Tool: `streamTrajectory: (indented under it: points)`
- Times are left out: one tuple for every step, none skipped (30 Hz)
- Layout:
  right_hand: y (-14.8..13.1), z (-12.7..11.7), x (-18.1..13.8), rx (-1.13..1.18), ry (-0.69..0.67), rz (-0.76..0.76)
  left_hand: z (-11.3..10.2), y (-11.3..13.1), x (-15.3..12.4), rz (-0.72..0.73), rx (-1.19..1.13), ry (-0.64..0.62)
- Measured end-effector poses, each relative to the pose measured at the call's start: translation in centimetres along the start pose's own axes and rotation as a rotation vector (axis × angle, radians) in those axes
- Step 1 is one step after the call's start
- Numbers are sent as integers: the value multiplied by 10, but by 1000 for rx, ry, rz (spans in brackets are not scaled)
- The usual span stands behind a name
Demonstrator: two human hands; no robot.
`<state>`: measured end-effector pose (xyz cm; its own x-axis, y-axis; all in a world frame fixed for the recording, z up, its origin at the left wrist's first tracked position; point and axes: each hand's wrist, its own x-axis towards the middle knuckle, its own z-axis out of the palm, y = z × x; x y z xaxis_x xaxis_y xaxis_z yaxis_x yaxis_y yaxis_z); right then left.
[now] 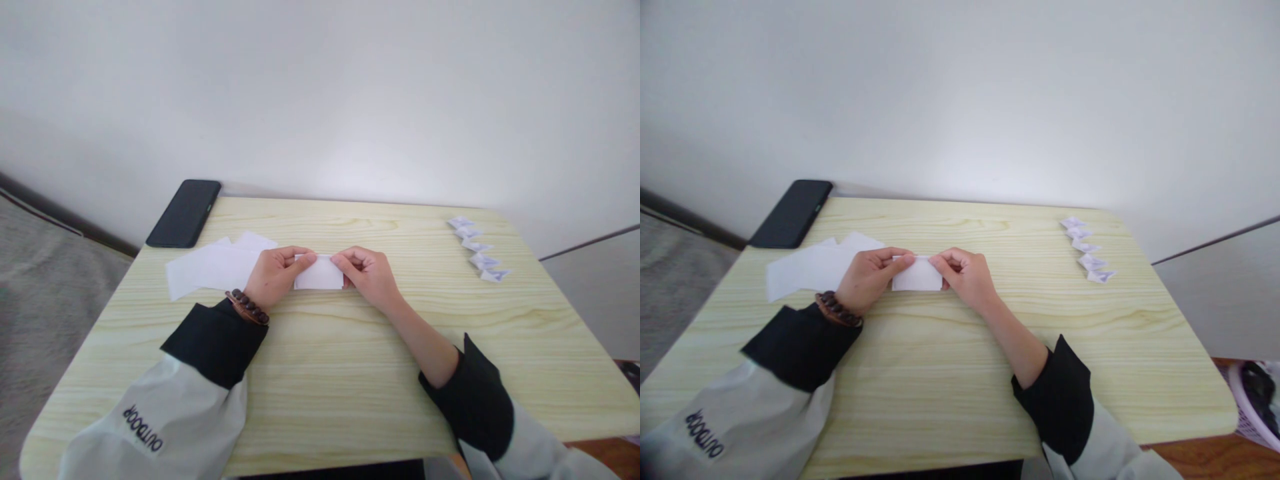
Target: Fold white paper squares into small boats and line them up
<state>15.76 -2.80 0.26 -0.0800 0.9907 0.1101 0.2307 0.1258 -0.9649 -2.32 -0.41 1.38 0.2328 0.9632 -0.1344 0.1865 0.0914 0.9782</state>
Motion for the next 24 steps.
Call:
streamTrajectory:
  points:
    - [0,0,0,-1,-4,1,0,-1,0,4,6,-3]
    - [1,0,0,-2,-7,1,0,-1,0,6,14,-5]
    - [1,0,0,-4,-7,0,0,-1,0,6,23,-2]
    - [2,1,0,-4,-6,-3,0,-1,0,4,33,1]
    - [2,1,0,-5,-2,-6,0,0,0,3,42,4]
    - [3,1,0,-5,3,-9,0,1,0,4,49,8]
    - [3,2,0,-5,8,-10,0,2,0,8,53,11]
    - [4,2,0,-6,16,-8,0,3,0,14,55,16]
    - [4,3,0,-6,26,-7,0,4,0,18,58,21]
    - [4,3,0,-6,38,-7,0,4,0,18,65,25]
    - [5,3,0,-4,51,-7,0,5,-1,17,76,29]
    - [5,4,0,-1,61,-7,0,5,-1,17,92,27]
    - [5,4,0,5,69,-9,0,6,-1,20,113,24]
    - [5,5,0,11,72,-10,0,6,-2,27,136,21]
    - [5,5,0,18,72,-9,1,6,-2,36,156,22]
    - [5,5,0,22,68,-9,1,6,-2,45,171,27]
    - [6,5,0,23,62,-11,1,6,-3,52,178,36]
    - [6,6,0,21,58,-15,1,6,-3,54,181,48]
    - [6,6,1,17,55,-22,1,6,-3,51,181,57]
    - [6,6,1,14,51,-29,2,6,-3,48,179,64]
    - [7,5,1,10,49,-36,2,7,-3,46,179,68]
    - [7,5,1,7,49,-41,2,7,-3,46,177,71]
    - [7,5,2,7,51,-44,2,6,-3,48,175,73]
    - [7,6,2,9,56,-47,2,6,-3,53,171,73]
